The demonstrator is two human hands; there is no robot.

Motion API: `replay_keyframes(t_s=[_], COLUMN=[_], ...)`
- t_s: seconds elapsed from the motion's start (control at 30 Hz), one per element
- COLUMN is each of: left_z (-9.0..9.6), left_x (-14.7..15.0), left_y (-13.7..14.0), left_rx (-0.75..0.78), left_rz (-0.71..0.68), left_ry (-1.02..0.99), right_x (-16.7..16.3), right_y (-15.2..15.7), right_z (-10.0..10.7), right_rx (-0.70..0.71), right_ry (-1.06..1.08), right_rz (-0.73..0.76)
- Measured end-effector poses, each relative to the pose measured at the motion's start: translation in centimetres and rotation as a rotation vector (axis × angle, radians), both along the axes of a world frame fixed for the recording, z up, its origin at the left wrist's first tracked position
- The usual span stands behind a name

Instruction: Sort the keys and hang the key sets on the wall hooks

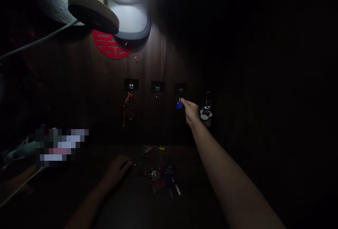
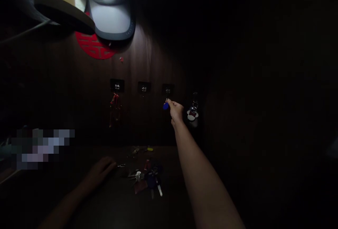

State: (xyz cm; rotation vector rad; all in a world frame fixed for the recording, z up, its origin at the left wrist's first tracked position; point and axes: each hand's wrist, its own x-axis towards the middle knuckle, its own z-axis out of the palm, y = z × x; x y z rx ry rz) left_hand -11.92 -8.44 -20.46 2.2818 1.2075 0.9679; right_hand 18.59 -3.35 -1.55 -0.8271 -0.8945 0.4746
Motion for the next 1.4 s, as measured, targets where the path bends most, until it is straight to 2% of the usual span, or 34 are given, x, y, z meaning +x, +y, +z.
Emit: replay_keyframes(t_s=[0.13, 0.27, 0.43, 0.57, 0.73, 1.03, 1.23, 1.4], left_z=[0.1, 0.1, -0.4, -0.1, 0.2, -0.2, -0.2, 0.1], left_x=[0.0, 0.0, -0.1, 0.0, 0.0, -0.1, -0.1, -0.1], left_y=[0.0, 0.0, 0.4, 0.4, 0.0, 0.1, 0.0, -0.1], left_rx=[-0.020, -0.019, -0.007, -0.009, -0.002, 0.036, 0.059, 0.092], left_rz=[0.003, 0.006, -0.001, 0.005, 0.005, -0.009, 0.008, 0.103], left_ry=[-0.004, -0.021, -0.011, 0.005, 0.007, 0.039, 0.065, 0.141], right_x=[0.1, 0.0, -0.5, -1.0, -1.2, -0.2, 0.1, -0.4], right_y=[0.1, -0.5, -1.8, -2.7, -3.8, -6.3, -7.3, -7.6], right_z=[-0.6, -1.6, -2.9, -4.4, -7.4, -14.2, -17.9, -18.8], right_rx=[-0.030, -0.128, -0.217, -0.252, -0.300, -0.506, -0.479, -0.435], right_ry=[0.010, 0.030, 0.065, 0.064, 0.039, -0.140, -0.272, -0.550], right_rz=[0.006, 0.036, 0.150, 0.211, 0.223, 0.197, 0.121, 0.045])
